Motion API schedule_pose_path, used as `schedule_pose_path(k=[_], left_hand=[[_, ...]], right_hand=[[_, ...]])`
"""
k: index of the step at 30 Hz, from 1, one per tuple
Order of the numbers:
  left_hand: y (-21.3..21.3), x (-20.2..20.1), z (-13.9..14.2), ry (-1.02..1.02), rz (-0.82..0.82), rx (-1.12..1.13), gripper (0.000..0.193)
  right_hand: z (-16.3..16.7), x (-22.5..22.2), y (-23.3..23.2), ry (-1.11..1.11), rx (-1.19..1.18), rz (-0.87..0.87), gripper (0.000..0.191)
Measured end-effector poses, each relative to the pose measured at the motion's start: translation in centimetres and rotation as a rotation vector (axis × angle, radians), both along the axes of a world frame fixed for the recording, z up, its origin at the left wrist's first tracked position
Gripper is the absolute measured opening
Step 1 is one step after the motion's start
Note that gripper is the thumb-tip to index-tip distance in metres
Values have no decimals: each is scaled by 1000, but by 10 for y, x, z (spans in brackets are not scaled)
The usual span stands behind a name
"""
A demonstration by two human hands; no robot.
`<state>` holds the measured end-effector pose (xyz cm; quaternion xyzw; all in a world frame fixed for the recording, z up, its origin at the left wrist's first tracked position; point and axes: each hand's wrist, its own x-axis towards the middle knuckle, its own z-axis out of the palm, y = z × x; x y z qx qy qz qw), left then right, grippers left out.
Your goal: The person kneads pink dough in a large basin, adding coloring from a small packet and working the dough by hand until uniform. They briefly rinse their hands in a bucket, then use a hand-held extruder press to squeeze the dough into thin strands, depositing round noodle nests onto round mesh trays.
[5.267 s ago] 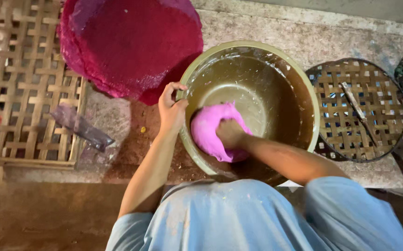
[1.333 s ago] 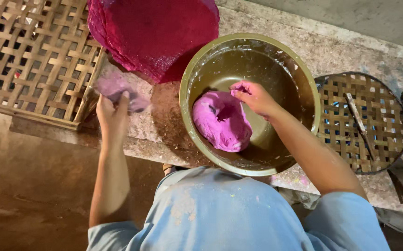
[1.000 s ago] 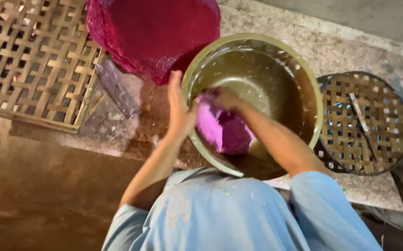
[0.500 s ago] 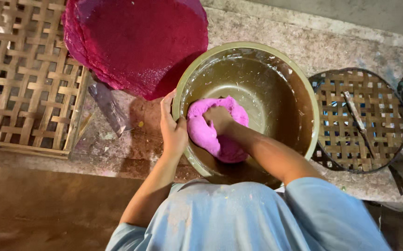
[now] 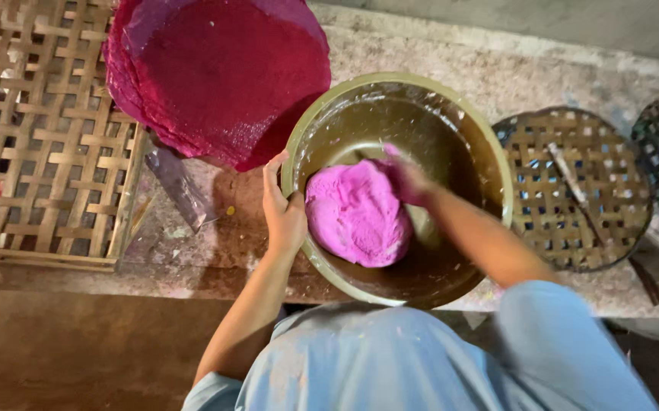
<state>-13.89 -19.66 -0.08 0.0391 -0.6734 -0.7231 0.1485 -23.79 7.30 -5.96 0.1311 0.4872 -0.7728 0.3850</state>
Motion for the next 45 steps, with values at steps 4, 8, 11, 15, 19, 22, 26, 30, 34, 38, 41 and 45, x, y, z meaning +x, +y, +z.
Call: schedule_pose_path(k=[4,8,11,15,19,22,26,30,34,38,41,45], left_hand=[[1,-1,-2,4,20,68,69],[0,2,-4,66,-16,181,75],[-1,7,-3,27,-24,249,74],[0,11,2,-8,-18,111,70],[2,9,6,6,-16,107,70],[3,6,6,38,18,-55,74],[0,3,5,-47,-14,151,70],[-2,4,2,-1,-16,152,71],[1,4,-2,52,1,143,67],[6,2,-5,24,39,209,65],[5,1,-5,32,48,161,64],[2,5,-5,-4,33,89,67]], right_hand=[[-11,-9,-77,132,252,367,54],[35,31,-54,509,343,731,57],[81,82,-10,498,603,1044,57],[78,135,-4,891,1375,739,104],[25,96,-41,1517,1317,505,86],[6,36,-68,1112,1403,435,84],[23,13,-68,777,1268,471,84],[39,103,-3,1066,979,826,77],[1,140,10,1364,1249,1143,41],[-44,73,-46,1173,1431,1233,42],[-42,48,-77,847,1471,1193,38],[11,106,-32,1165,1092,925,120]])
